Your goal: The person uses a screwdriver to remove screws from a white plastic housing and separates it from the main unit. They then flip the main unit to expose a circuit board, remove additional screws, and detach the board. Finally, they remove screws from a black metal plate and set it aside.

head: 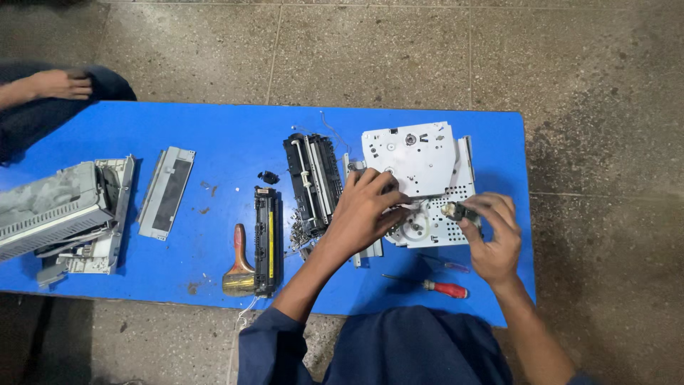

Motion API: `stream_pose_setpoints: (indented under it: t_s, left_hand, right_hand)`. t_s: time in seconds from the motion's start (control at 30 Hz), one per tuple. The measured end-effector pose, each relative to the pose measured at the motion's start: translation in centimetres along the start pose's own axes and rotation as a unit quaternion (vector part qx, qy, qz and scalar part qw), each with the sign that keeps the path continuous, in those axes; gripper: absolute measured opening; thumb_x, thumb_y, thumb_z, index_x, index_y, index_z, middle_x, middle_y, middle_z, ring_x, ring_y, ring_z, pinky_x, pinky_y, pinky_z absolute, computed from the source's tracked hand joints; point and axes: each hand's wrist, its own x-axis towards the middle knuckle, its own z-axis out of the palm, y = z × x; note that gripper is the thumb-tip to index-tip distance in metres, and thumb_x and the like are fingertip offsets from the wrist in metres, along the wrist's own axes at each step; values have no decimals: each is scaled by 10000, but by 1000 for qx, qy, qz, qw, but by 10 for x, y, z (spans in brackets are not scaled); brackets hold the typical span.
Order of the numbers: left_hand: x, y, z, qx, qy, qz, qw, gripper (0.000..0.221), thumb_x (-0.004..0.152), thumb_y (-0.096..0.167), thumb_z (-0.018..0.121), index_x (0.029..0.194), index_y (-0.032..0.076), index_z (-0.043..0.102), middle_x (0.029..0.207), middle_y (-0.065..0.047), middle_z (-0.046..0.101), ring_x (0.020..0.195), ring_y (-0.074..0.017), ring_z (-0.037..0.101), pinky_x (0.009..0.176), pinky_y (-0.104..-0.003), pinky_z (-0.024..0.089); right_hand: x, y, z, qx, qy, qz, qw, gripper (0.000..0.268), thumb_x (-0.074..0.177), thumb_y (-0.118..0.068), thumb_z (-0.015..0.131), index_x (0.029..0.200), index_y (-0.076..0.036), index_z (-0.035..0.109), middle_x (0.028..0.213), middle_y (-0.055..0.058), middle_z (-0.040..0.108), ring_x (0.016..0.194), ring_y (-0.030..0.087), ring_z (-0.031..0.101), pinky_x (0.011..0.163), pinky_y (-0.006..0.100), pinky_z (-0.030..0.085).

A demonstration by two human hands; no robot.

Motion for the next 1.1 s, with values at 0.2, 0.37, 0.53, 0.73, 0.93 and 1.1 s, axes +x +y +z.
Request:
stream_pose_setpoints:
  t_s: [0.2,0.37,0.53,0.73,0.93,1.1]
  left_hand:
    - [-9,8,-2,18,15,6,1000,213,805,233,817,982,129,762,1080,-35,618,1057,-251,550,895,-430,402]
    - [-10,12,5,55,-15,15,998,176,812,247,787,949,137,774,995,-39,592,1007,-258,547,869,-444,394]
    - [-9,10,15,87,-15,8,996,118,834,234,768,880,127,750,930,-55,576,965,-266,551,830,-438,392]
    - [-3,11,28,119,37,-5,992,143,859,231,767,888,97,726,909,-66,590,917,-269,566,811,-440,400]
    - [-14,14,31,27,62,-26,997,188,837,210,783,980,100,731,922,-35,628,916,-253,581,819,-429,410]
    - [-36,24,18,-27,103,-52,993,194,877,178,787,1058,126,740,984,-21,658,973,-241,594,859,-411,428]
  right_hand:
    - [12,-6,-7,-87,-52,-27,994,278,824,-103,790,1096,-63,753,1107,89,683,1131,295,582,1003,429,432]
    - [20,-12,-11,-134,-108,-36,984,292,805,-153,813,1093,-117,775,1113,39,675,1146,259,560,999,415,357]
    - [25,-23,-14,-187,-161,-37,968,261,815,-224,794,1067,-155,798,1154,31,666,1192,261,528,1019,434,342]
    - [27,-26,-18,-231,-140,-28,962,278,837,-264,781,1088,-143,779,1238,50,658,1255,272,512,1059,449,330]
    - [-25,13,-22,-146,-39,-53,987,273,911,-176,773,1160,-81,717,1214,100,637,1186,274,579,1016,448,484]
    - [-116,62,-17,-134,-326,-171,920,310,819,-234,798,1093,-143,686,992,75,672,888,277,665,741,421,513]
